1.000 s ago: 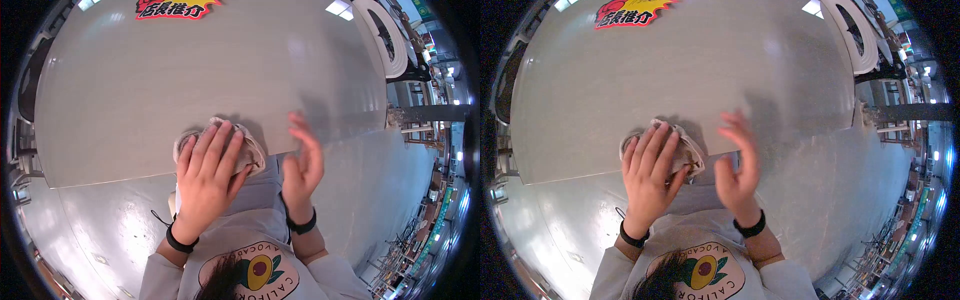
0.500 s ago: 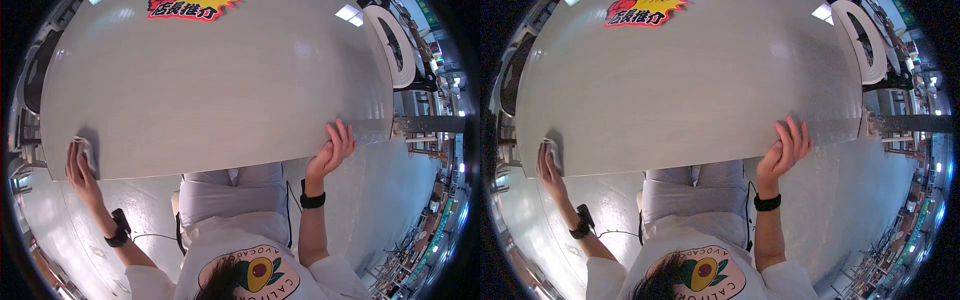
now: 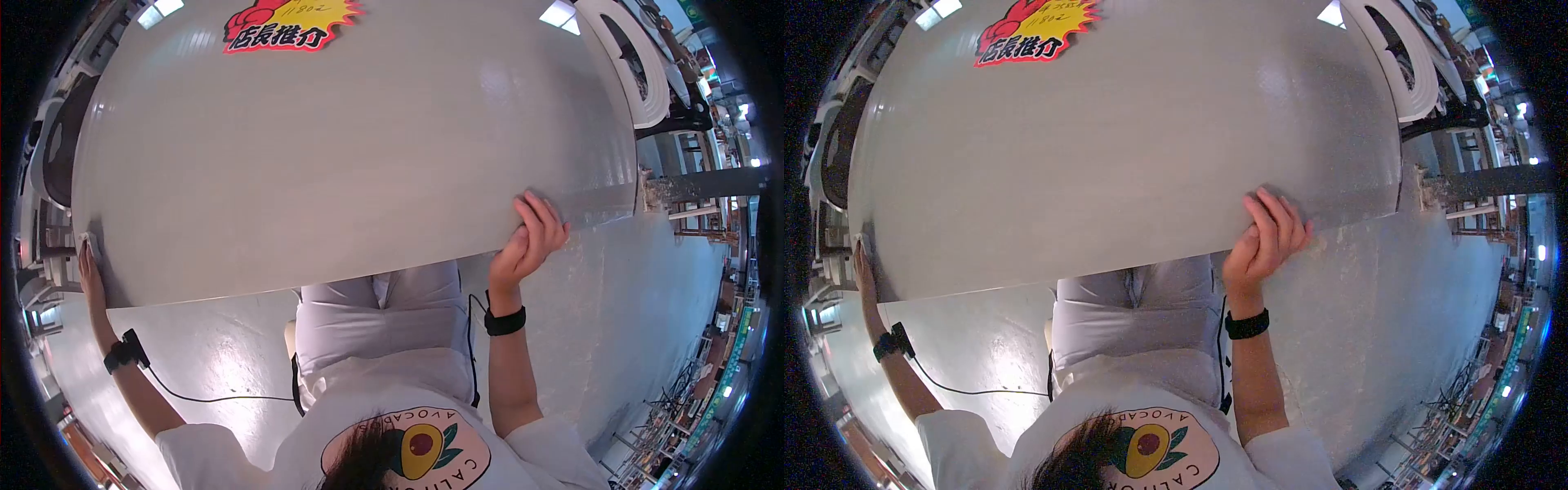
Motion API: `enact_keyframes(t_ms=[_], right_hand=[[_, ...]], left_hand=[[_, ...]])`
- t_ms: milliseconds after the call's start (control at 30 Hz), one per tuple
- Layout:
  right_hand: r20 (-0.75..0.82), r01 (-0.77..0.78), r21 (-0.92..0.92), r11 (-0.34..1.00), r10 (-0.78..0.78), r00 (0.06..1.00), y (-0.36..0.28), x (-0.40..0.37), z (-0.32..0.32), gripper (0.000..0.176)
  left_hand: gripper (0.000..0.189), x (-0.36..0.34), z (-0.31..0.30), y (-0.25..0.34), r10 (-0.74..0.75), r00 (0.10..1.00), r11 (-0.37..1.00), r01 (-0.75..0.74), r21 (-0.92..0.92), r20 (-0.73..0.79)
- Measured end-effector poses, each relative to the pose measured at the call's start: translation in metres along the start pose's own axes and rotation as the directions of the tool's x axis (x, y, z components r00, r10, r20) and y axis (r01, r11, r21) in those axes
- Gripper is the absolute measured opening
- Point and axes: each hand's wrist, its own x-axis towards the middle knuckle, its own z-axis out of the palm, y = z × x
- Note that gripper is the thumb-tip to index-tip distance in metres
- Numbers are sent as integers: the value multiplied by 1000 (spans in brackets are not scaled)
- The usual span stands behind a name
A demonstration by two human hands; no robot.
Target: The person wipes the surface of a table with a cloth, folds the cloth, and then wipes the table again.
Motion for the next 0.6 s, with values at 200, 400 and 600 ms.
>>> enact_keyframes(t_ms=[200, 400, 600], right_hand=[[-6, -29, 17, 999, 29, 1000, -2, -9, -1, 33], [-30, -43, 64, 997, 45, 999, -1, -20, 0, 32], [-63, -6, 13, 1000, 7, 998, 6, -9, 0, 33]], left_hand=[[57, 5, 7, -59, -145, 987, 989, 146, 3, -63], [55, -1, 11, -101, -106, 992, 994, 108, 29, -70], [52, -30, 6, -80, -185, 974, 983, 182, -29, -135]])
